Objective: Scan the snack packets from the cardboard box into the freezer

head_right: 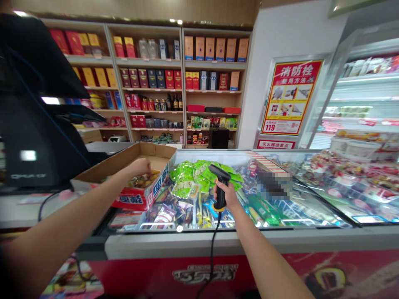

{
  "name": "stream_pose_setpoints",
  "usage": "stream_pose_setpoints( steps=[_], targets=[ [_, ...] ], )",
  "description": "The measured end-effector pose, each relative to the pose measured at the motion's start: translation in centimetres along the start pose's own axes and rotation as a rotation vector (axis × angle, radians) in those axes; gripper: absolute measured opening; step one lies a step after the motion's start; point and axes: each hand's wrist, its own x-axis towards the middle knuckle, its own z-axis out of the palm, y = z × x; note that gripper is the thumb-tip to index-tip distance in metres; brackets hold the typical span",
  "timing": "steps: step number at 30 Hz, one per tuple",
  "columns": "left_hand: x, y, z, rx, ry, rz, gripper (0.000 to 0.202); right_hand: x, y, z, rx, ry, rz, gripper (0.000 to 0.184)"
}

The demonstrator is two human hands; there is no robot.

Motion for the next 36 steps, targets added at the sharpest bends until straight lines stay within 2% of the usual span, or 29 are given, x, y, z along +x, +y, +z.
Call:
stream_pose_setpoints(
  steps=[2, 4, 6, 8, 10, 12, 14, 16, 19, 22, 25, 27, 31, 36],
  targets=[
    [-1.0, 0.2, -1.2, -0.182, 0.113, -0.049, 0.013, 0.0, 0.0, 0.1, -0.002, -0.007, 0.009, 0.034],
    [-2.5, 1.6, -2.2, -0.463, 0.25, -0.082, 0.013, 0.0, -0.1, 0.3, -0.008, -0.027, 0.012, 0.034],
    [-4.2, 4.4, -2.3, -0.801, 0.376, -0.051, 0.016, -0.1, -0.3, 0.4, -0.011, -0.052, 0.011, 0.033],
    [-5.4, 8.2, -1.0, -1.202, 0.427, 0.033, 0.018, -0.2, -0.5, 0.5, 0.001, -0.071, 0.013, 0.032],
    [-6.0, 12.1, 1.1, -1.585, 0.295, 0.109, 0.025, -0.3, -0.8, 0.5, 0.027, -0.087, 0.018, 0.031],
    [-5.6, 15.2, 3.3, -1.887, 0.158, 0.059, 0.029, -0.5, -0.9, 0.5, 0.05, -0.104, 0.02, 0.031],
    [-4.8, 17.0, 5.2, -2.088, 0.028, -0.046, 0.026, -0.7, -1.0, 0.4, 0.055, -0.121, 0.024, 0.031],
    [-3.8, 17.2, 6.5, -2.223, -0.075, -0.11, 0.021, -0.9, -1.0, 0.5, 0.05, -0.139, 0.031, 0.031],
    [-2.8, 15.9, 7.6, -2.406, -0.256, -0.051, 0.021, -1.3, -1.1, 0.6, 0.053, -0.182, 0.036, 0.032],
    [-2.4, 14.5, 8.4, -2.503, -0.582, 0.015, 0.024, -1.6, -1.2, 0.8, 0.041, -0.255, 0.062, 0.035],
    [-2.3, 14.0, 8.9, -2.504, -0.858, -0.025, 0.027, -2.0, -1.5, 0.9, 0.029, -0.315, 0.053, 0.037],
    [-2.4, 14.3, 9.0, -2.548, -0.901, -0.07, 0.026, -2.1, -1.5, 0.9, 0.026, -0.346, 0.044, 0.038],
    [-2.7, 15.0, 8.8, -2.71, -0.816, -0.098, 0.024, -2.2, -1.4, 0.8, 0.027, -0.391, 0.045, 0.035],
    [-3.2, 15.4, 9.2, -2.669, -0.917, 0.05, 0.022, -2.4, -1.0, 0.9, -0.008, -0.424, 0.106, 0.035]
  ],
)
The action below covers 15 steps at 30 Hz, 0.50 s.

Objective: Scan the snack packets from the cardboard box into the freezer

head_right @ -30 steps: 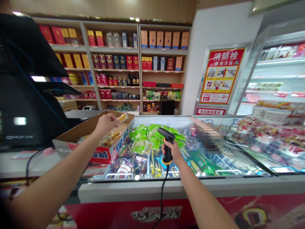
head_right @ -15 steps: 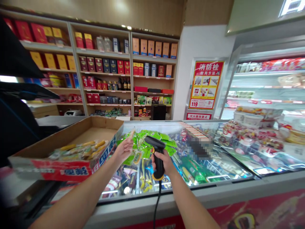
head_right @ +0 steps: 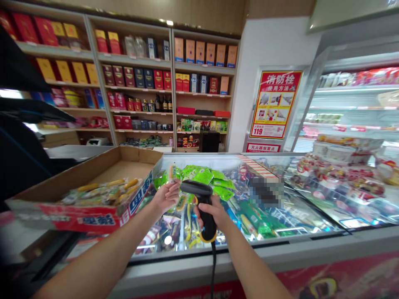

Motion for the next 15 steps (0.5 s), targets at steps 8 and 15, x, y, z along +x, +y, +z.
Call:
stream_pose_setpoints(
  steps=[8, 15],
  targets=[
    [-0.32, -0.38, 0.2, 0.01, -0.097, -0.057, 0.016, 0.36, -0.25, 0.55, -0.043, 0.019, 0.049, 0.036],
    [-0.36, -0.38, 0.47, 0.07, -0.044, -0.08, 0.016, 0.74, -0.54, 1.02, -0.069, 0.017, 0.065, 0.036]
  ],
)
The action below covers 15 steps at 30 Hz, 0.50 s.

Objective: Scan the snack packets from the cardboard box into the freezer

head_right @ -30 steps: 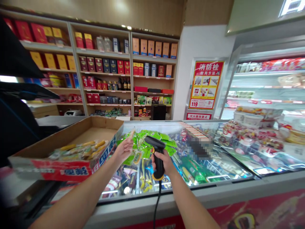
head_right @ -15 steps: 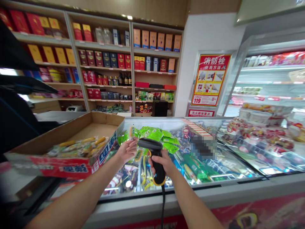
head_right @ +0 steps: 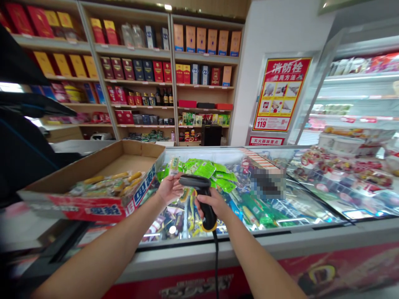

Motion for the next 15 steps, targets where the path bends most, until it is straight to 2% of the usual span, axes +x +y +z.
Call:
stream_pose_setpoints(
  steps=[15],
  targets=[
    [0.27, -0.28, -0.14, 0.147, 0.026, 0.022, 0.023, 0.13, 0.23, 0.04, 0.021, 0.02, 0.008, 0.032]
  ],
)
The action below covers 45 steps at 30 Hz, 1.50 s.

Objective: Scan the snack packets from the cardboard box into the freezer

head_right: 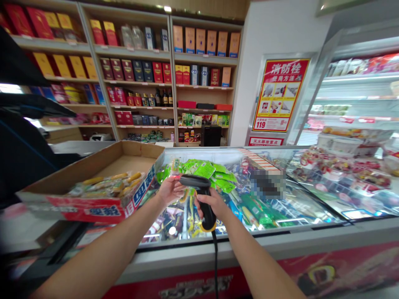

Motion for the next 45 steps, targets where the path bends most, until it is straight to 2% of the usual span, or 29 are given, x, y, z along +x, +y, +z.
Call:
stream_pose_setpoints(
  steps=[3, 6, 10, 13, 15, 20, 23, 26, 29, 31, 34, 36, 39, 42, 45],
  targets=[
    [0.3, 0.2, 0.1, 0.107, 0.069, 0.051, 0.021, -0.1, 0.2, -0.2, -0.008, 0.012, -0.002, 0.033],
    [0.9, 0.0, 0.1, 0.348, 0.208, 0.164, 0.021, -0.2, 0.0, -0.9, 0.034, 0.036, -0.037, 0.035],
    [1.4, -0.8, 0.1, 0.905, 0.417, 0.376, 0.031, -0.7, -1.0, -1.9, 0.112, 0.141, -0.142, 0.032],
    [1.3, -1.7, 0.3, 1.394, 0.504, 0.499, 0.037, -1.3, -1.5, -2.3, 0.121, 0.207, -0.18, 0.031],
    [1.1, -2.4, 0.5, 1.574, 0.532, 0.498, 0.036, -1.7, -1.5, -2.4, 0.107, 0.214, -0.175, 0.03],
    [0.5, -4.1, 0.8, 1.703, 0.543, 0.462, 0.044, -2.5, -0.2, -2.2, 0.086, 0.218, -0.133, 0.029],
    [-0.4, -3.8, 2.3, 1.889, 0.628, 0.429, 0.046, -2.7, 0.5, -2.0, 0.084, 0.217, -0.104, 0.03],
    [-2.2, -0.7, 4.7, 2.007, 0.696, 0.442, 0.037, -2.6, 0.5, -1.7, 0.06, 0.209, -0.073, 0.031],
    [-4.6, 5.4, 6.1, 2.137, 0.792, 0.437, 0.022, -1.9, -0.4, -1.6, 0.042, 0.204, -0.061, 0.032],
    [-6.1, 9.9, 5.8, 2.237, 0.778, 0.362, 0.01, -0.7, -1.4, -1.4, 0.039, 0.201, -0.084, 0.032],
    [-7.7, 14.7, 3.6, 2.267, 0.712, 0.075, 0.006, 2.2, -3.2, -0.9, 0.044, 0.196, -0.123, 0.031],
    [-8.3, 15.8, 2.0, 2.229, 0.659, -0.09, 0.006, 4.4, -4.0, -0.6, 0.055, 0.185, -0.153, 0.029],
    [-8.6, 15.4, 0.6, 2.185, 0.58, -0.179, 0.005, 7.0, -4.3, -0.7, 0.092, 0.153, -0.187, 0.027],
    [-8.6, 14.8, 0.2, 2.206, 0.596, -0.121, 0.008, 8.2, -3.5, -1.5, 0.109, 0.148, -0.207, 0.028],
    [-8.6, 15.4, 0.2, 2.213, 0.793, 0.014, 0.015, 8.2, -2.3, -2.8, 0.116, 0.16, -0.199, 0.03]
  ],
)
